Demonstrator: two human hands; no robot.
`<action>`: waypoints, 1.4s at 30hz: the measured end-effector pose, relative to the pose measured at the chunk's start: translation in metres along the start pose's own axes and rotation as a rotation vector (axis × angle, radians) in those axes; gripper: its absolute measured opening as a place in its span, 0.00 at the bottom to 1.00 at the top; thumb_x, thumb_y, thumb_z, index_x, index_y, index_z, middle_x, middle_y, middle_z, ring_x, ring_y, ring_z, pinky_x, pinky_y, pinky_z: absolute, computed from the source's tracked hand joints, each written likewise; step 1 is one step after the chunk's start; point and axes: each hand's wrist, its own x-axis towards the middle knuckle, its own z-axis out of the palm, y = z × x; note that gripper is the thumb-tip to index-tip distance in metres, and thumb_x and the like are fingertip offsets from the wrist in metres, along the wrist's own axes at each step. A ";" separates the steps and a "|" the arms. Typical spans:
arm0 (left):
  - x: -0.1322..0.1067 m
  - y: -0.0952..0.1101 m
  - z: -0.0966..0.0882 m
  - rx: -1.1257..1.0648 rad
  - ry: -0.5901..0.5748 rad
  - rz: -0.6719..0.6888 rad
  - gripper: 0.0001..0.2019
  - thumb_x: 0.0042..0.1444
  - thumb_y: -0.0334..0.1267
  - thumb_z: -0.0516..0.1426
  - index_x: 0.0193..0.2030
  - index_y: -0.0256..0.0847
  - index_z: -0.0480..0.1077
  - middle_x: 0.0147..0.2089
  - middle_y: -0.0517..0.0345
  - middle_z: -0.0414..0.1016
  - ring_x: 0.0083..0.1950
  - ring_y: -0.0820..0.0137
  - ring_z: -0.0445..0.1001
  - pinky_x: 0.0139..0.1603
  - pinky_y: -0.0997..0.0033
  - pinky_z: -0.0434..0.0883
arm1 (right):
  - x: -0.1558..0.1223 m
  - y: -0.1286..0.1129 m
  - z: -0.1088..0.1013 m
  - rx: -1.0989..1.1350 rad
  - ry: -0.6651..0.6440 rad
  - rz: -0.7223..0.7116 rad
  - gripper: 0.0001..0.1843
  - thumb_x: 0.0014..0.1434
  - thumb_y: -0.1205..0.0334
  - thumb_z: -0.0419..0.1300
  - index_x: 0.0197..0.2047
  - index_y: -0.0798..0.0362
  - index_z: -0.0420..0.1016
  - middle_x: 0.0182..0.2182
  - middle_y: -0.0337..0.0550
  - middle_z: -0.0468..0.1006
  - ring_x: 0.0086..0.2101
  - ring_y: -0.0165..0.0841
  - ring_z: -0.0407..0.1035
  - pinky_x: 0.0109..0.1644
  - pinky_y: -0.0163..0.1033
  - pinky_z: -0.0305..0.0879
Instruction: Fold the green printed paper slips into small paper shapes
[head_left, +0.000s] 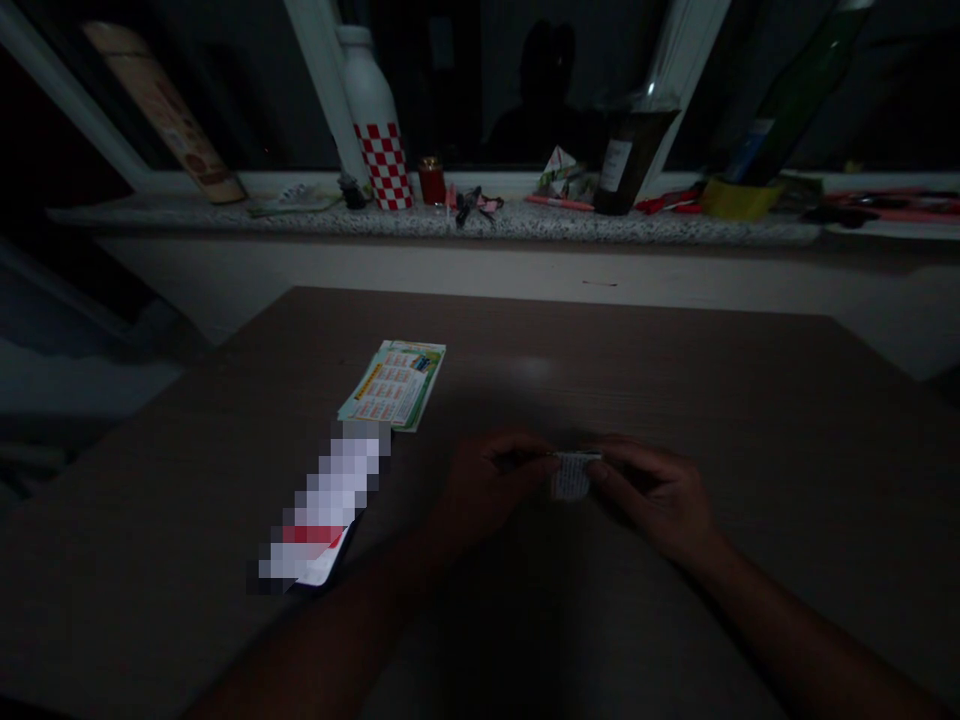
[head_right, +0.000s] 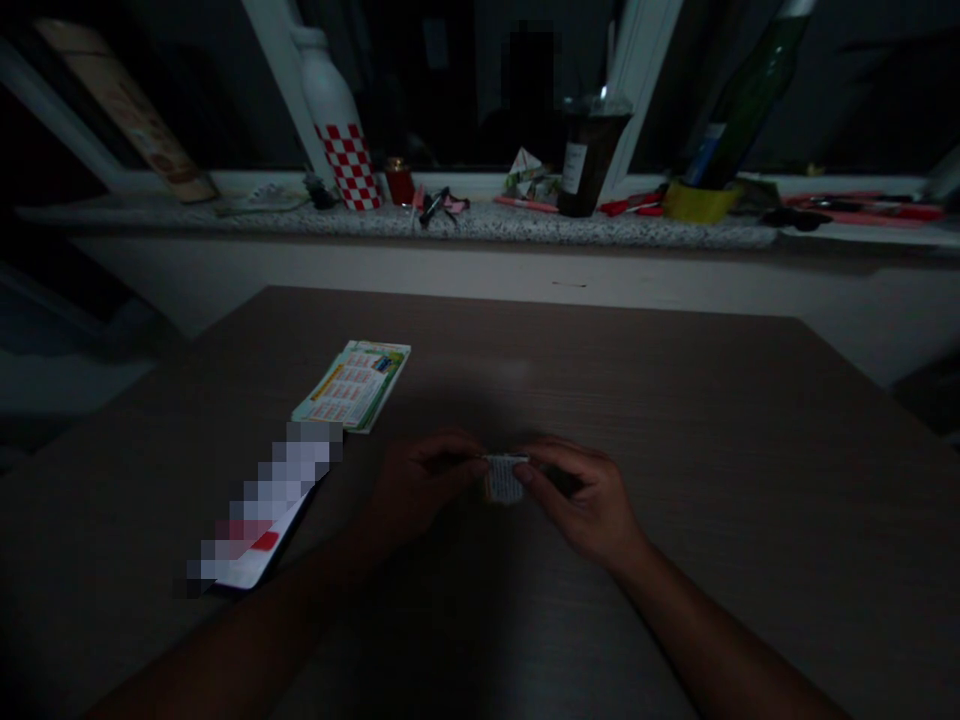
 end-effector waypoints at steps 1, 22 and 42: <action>0.000 0.000 0.000 -0.006 0.004 0.003 0.03 0.53 0.35 0.61 0.32 0.38 0.75 0.32 0.58 0.75 0.36 0.71 0.73 0.38 0.73 0.68 | 0.000 0.000 0.000 0.005 -0.002 0.001 0.06 0.57 0.65 0.62 0.38 0.51 0.80 0.33 0.43 0.82 0.32 0.34 0.77 0.35 0.35 0.74; -0.001 0.004 -0.001 0.086 0.002 0.042 0.04 0.54 0.35 0.60 0.31 0.38 0.75 0.32 0.59 0.76 0.36 0.72 0.73 0.38 0.74 0.68 | 0.002 -0.003 0.001 0.043 0.051 -0.010 0.04 0.55 0.67 0.63 0.33 0.50 0.80 0.29 0.39 0.82 0.29 0.31 0.76 0.34 0.33 0.74; -0.002 0.004 -0.004 0.145 0.029 0.100 0.03 0.54 0.35 0.61 0.32 0.40 0.76 0.35 0.58 0.75 0.38 0.70 0.74 0.42 0.71 0.69 | 0.000 -0.002 -0.002 0.068 0.037 -0.035 0.04 0.54 0.68 0.65 0.33 0.50 0.79 0.32 0.43 0.81 0.34 0.35 0.76 0.38 0.40 0.74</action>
